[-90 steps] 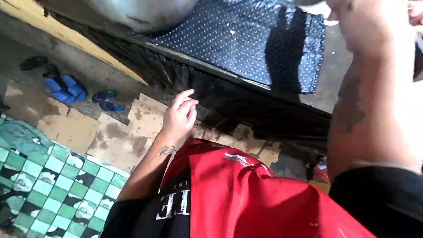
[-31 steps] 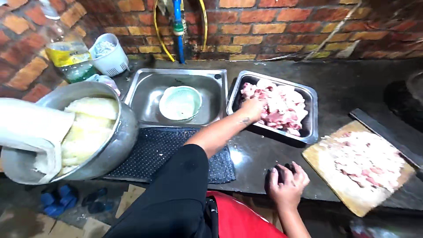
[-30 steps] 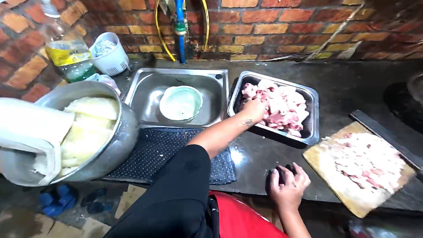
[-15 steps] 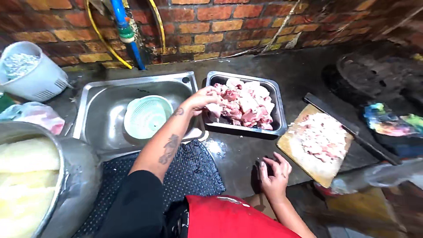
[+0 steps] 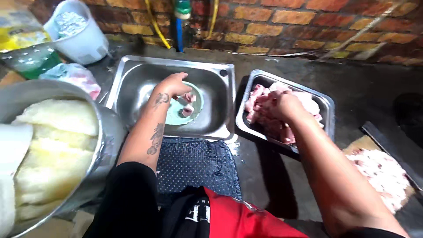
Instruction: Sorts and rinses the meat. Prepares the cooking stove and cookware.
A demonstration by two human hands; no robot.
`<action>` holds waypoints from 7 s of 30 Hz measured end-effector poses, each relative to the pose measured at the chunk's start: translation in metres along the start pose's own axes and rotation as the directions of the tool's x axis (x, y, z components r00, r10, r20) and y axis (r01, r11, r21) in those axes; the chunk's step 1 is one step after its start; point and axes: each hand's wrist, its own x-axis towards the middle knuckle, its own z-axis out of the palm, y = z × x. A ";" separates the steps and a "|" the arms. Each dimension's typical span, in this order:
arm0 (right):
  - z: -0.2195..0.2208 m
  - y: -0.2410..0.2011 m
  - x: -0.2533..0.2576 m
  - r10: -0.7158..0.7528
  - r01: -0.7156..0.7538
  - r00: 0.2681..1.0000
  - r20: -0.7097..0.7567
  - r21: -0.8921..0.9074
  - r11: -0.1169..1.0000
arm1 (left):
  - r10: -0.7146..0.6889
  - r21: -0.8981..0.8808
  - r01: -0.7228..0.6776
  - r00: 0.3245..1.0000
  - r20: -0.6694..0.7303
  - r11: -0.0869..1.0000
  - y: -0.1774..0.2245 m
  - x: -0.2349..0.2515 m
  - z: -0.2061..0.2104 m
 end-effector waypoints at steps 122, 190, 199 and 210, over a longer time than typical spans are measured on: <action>0.019 -0.131 -0.054 -0.239 -0.343 0.921 0.306 0.930 -0.130 | 0.110 -0.345 -0.233 0.934 -0.340 0.909 0.027 -0.064 0.067; 0.015 -0.045 -0.131 -0.189 0.236 0.968 -0.164 0.850 0.471 | 0.426 -0.981 0.184 0.894 0.142 -0.060 0.064 -0.077 0.176; -0.020 0.045 -0.016 0.276 -0.220 0.958 -0.076 0.417 0.882 | 0.139 -0.182 -0.178 0.968 -0.210 0.967 0.011 -0.039 0.095; -0.021 0.077 -0.025 0.273 -0.180 0.962 -0.008 0.731 0.658 | 0.660 0.057 -0.664 0.747 0.076 0.745 0.167 0.002 0.194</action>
